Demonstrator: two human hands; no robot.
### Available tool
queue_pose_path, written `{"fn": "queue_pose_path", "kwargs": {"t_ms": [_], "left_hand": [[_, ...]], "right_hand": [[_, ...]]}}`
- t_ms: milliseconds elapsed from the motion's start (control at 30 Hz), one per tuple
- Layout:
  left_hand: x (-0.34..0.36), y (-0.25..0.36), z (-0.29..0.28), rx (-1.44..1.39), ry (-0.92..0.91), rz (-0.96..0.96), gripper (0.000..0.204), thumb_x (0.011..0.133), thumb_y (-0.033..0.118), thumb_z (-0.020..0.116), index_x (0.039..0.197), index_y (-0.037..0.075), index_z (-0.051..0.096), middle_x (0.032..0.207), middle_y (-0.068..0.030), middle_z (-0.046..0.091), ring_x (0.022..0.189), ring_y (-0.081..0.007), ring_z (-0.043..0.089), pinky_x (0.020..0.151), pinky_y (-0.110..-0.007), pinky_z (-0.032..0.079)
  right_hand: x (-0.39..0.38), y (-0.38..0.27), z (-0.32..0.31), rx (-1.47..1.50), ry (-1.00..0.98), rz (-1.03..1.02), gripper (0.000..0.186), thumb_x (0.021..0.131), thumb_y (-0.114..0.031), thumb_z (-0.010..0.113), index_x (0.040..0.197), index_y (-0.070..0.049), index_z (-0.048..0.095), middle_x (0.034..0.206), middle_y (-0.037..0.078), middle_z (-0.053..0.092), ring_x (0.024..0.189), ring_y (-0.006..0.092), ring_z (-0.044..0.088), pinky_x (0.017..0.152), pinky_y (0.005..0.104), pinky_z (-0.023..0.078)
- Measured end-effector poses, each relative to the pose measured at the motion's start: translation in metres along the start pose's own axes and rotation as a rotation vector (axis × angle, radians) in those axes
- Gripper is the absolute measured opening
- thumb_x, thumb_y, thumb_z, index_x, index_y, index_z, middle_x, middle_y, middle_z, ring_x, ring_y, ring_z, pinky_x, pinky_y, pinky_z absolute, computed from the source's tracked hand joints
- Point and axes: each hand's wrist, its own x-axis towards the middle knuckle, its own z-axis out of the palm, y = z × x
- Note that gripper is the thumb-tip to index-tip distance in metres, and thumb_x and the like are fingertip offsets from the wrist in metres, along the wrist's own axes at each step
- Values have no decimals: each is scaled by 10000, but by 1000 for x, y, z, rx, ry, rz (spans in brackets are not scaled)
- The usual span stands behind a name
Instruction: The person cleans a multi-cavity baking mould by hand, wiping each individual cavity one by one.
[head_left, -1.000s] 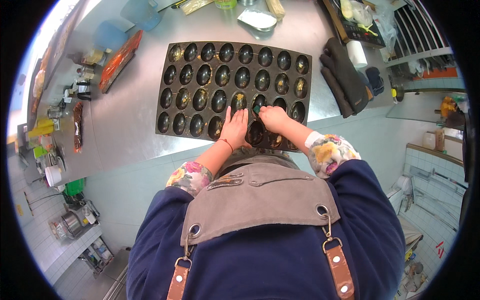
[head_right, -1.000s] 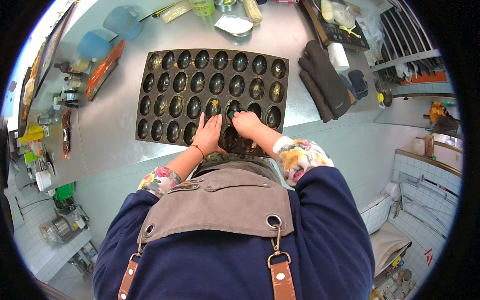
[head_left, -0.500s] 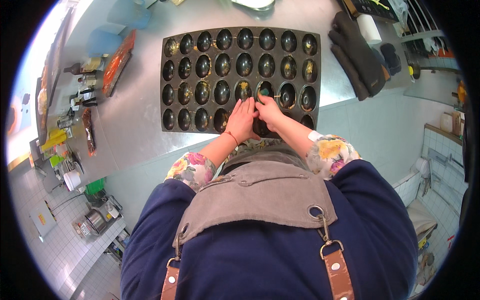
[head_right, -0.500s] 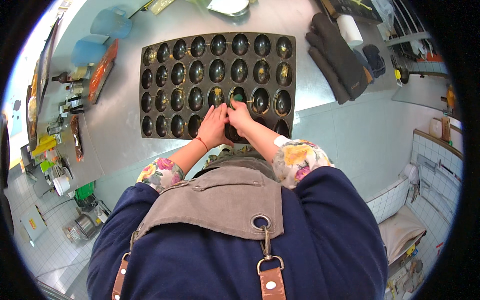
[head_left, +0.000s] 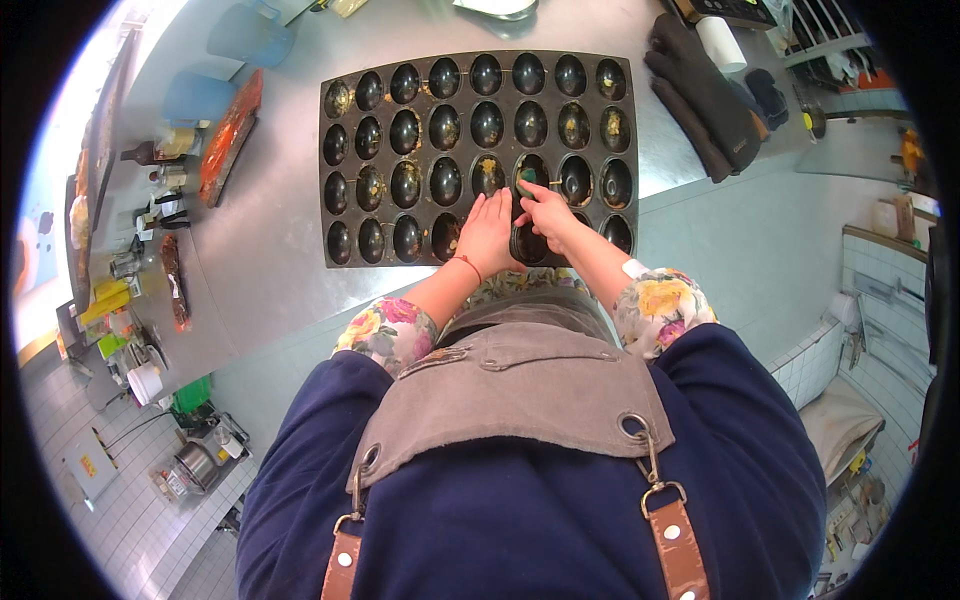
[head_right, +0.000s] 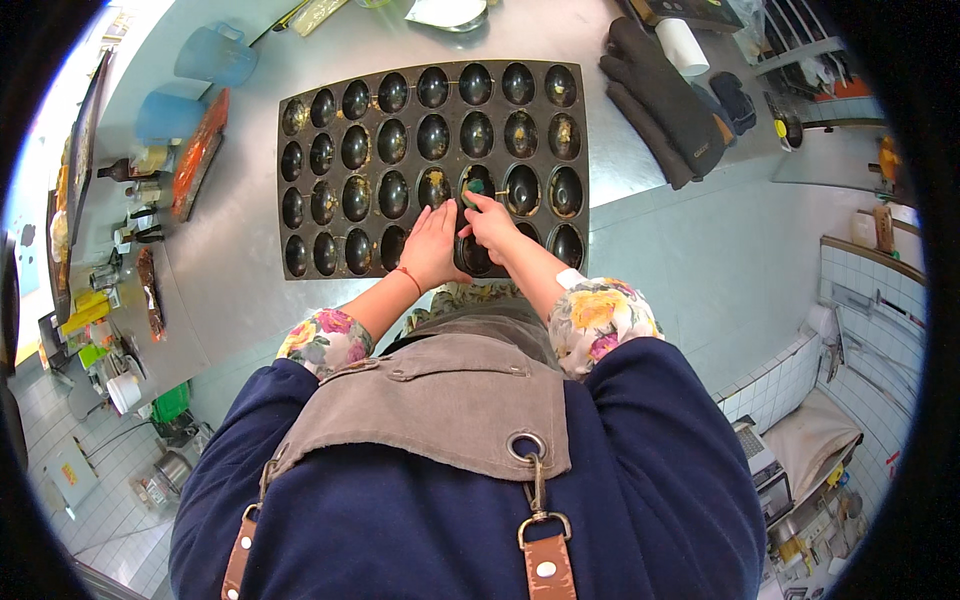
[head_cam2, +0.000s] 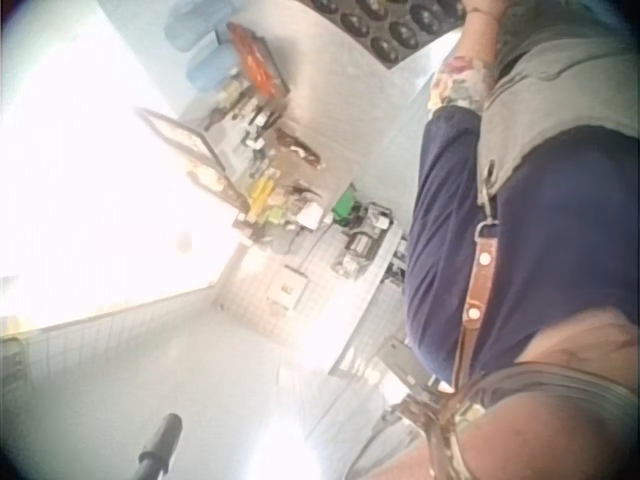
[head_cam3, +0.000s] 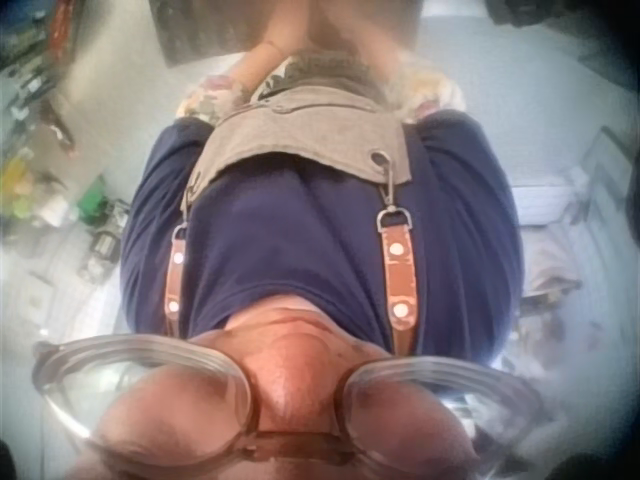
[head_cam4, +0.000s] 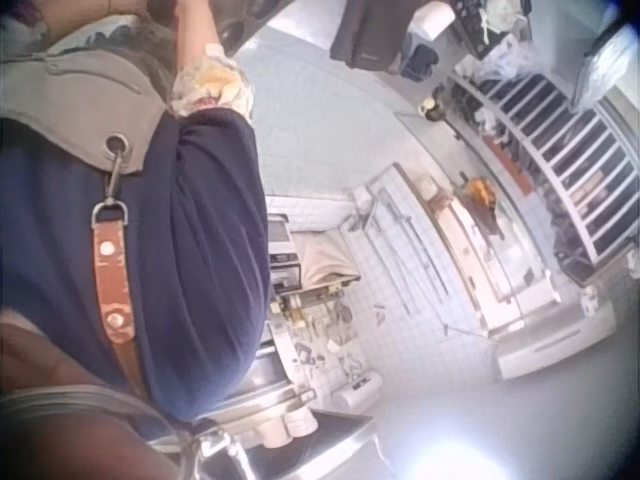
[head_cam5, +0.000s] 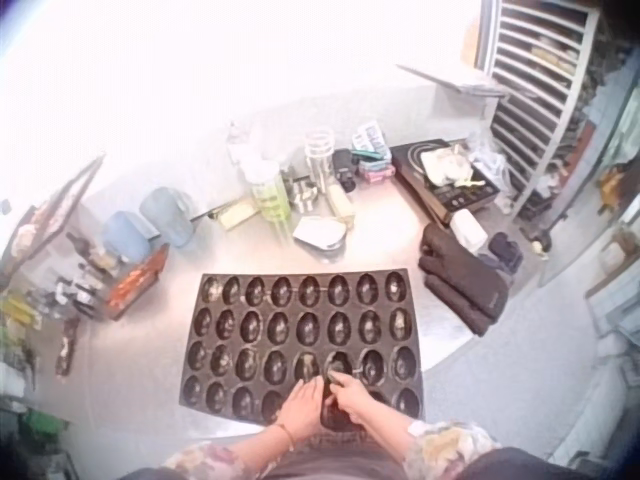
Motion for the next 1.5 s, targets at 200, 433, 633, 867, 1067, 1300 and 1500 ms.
{"fn": "queue_pose_path", "kwargs": {"t_ms": [200,433,633,867,1067,1300,1500], "left_hand": [[0,-4,-2,-15,-14,12,1363,472,465,955,1488,-104,247,1518,-236,384,1421,-317,382,1235,-425,228],[-1,-4,2,38,8,1,1333,490,510,930,1507,-40,266,1529,-206,388,1434,-290,374,1235,-430,233],[0,-3,-2,6,-7,-4,1328,494,511,937,1505,-32,268,1512,-208,403,1437,-300,365,1239,-436,221],[-7,-6,0,22,-21,-27,1319,500,503,938,1502,-37,271,1534,-211,380,1445,-297,354,1242,-437,211],[-1,-3,-2,38,-6,-10,1336,497,506,937,1502,-54,259,1520,-205,397,1438,-291,367,1234,-433,223],[1,3,-6,139,-38,-29,1414,489,590,908,1524,-66,204,1520,-189,401,1435,-272,376,1237,-432,199],[-6,-2,-5,125,-19,-49,1406,491,593,908,1530,-45,209,1507,-180,422,1432,-263,385,1240,-459,158]], "right_hand": [[34,-5,25,241,176,-70,503,1035,-143,488,1522,-87,375,1208,74,578,641,115,538,491,289,409],[15,6,27,12,110,-155,509,1025,-138,490,1516,-45,393,1529,105,381,1096,213,609,846,328,534],[26,-8,38,65,267,-229,502,1033,-130,457,1523,-53,377,1593,113,289,1434,288,351,1143,337,337],[0,-30,44,330,134,50,514,1052,-147,436,1552,-83,335,1494,98,460,1250,233,524,996,329,450],[33,-16,40,377,287,-62,510,1033,-130,472,1535,-107,385,1299,84,584,845,146,590,694,314,505],[18,-2,-22,-819,48,-217,464,901,-143,564,1361,-117,618,1106,163,717,943,290,711,802,400,555],[4,-41,-34,-2113,-200,-751,184,850,-251,659,985,-185,764,1160,30,648,1066,253,639,802,406,521]]}}
